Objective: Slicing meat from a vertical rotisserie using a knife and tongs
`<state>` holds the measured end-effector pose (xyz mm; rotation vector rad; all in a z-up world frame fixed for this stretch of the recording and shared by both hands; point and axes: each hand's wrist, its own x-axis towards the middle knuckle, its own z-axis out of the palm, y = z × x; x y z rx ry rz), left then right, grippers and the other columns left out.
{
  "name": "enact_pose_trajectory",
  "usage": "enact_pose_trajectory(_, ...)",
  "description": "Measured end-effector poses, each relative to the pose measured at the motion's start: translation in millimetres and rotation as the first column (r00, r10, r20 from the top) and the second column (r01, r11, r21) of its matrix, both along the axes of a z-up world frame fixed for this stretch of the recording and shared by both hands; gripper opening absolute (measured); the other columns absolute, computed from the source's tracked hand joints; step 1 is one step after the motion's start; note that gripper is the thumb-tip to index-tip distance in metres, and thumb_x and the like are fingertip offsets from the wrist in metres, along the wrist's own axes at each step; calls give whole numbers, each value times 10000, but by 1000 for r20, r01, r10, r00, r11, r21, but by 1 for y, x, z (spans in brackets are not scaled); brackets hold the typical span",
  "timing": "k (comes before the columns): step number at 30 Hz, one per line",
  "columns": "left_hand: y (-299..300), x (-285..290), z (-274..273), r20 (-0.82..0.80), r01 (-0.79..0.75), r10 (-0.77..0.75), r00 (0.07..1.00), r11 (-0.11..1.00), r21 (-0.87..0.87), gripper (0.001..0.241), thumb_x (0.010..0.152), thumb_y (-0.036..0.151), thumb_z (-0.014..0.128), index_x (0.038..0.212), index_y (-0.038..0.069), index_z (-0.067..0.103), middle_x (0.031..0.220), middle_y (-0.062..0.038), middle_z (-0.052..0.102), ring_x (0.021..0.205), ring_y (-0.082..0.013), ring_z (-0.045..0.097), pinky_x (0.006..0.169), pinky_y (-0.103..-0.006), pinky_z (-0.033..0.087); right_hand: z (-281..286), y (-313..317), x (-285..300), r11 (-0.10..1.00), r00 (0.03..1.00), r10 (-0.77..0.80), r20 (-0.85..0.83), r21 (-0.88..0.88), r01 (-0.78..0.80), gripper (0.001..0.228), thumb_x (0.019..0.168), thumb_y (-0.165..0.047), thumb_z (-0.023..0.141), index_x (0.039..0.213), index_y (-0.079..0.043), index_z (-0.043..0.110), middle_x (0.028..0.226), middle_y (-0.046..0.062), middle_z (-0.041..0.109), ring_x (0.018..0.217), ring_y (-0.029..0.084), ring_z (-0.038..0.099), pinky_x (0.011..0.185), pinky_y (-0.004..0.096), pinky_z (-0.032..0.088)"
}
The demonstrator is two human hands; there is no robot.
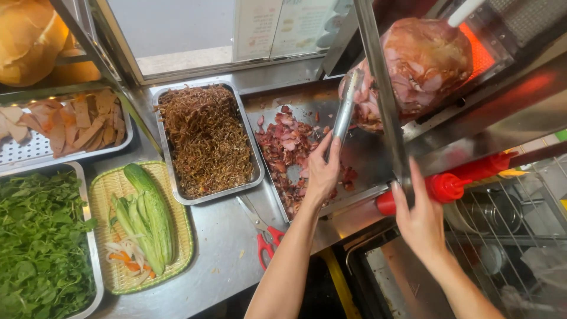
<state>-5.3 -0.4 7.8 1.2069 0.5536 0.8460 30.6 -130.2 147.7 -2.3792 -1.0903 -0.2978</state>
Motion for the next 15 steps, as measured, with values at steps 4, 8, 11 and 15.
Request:
enact_pose_trajectory(4,-8,0,-13,3,0,0,1000,1000,6,460,1036,369,561,1385,84,654,1261,-225,704,1169,-367,672,985,-467,530,-45,-42,19,996,998,-64,18,-55,65,598,1003,-280,655,1580,-227,508,1015,341,716,977,473,690,809,584,561)
enact_pose_trajectory(8,-20,-8,-13,-13,-25,24,1000,999,-42,459,1040,384,563,1384,93,652,1303,-214,686,1240,-358,629,1056,-460,504,-18,1,17,997,997,80,17,-7,-80,572,1044,-248,616,1591,-233,449,1098,344,704,1004,502,668,874,595,547)
enact_pose_trajectory(11,-18,-19,-11,-30,-35,29,999,977,-211,454,1033,372,552,1404,123,635,1232,-257,699,1105,-347,692,851,-449,629,-54,-60,-14,996,995,-47,-84,-74,41,606,1009,-286,610,1593,-240,458,1035,340,706,962,484,679,818,602,564)
enact_pose_trajectory(15,-25,-16,-20,-68,13,-21,997,993,-117,578,1004,448,511,1433,66,574,1377,-193,640,1248,-293,611,1052,-422,477,-77,-66,6,967,962,-207,-178,-186,174,683,982,-319,604,1625,-235,391,1046,322,724,873,476,716,739,540,563)
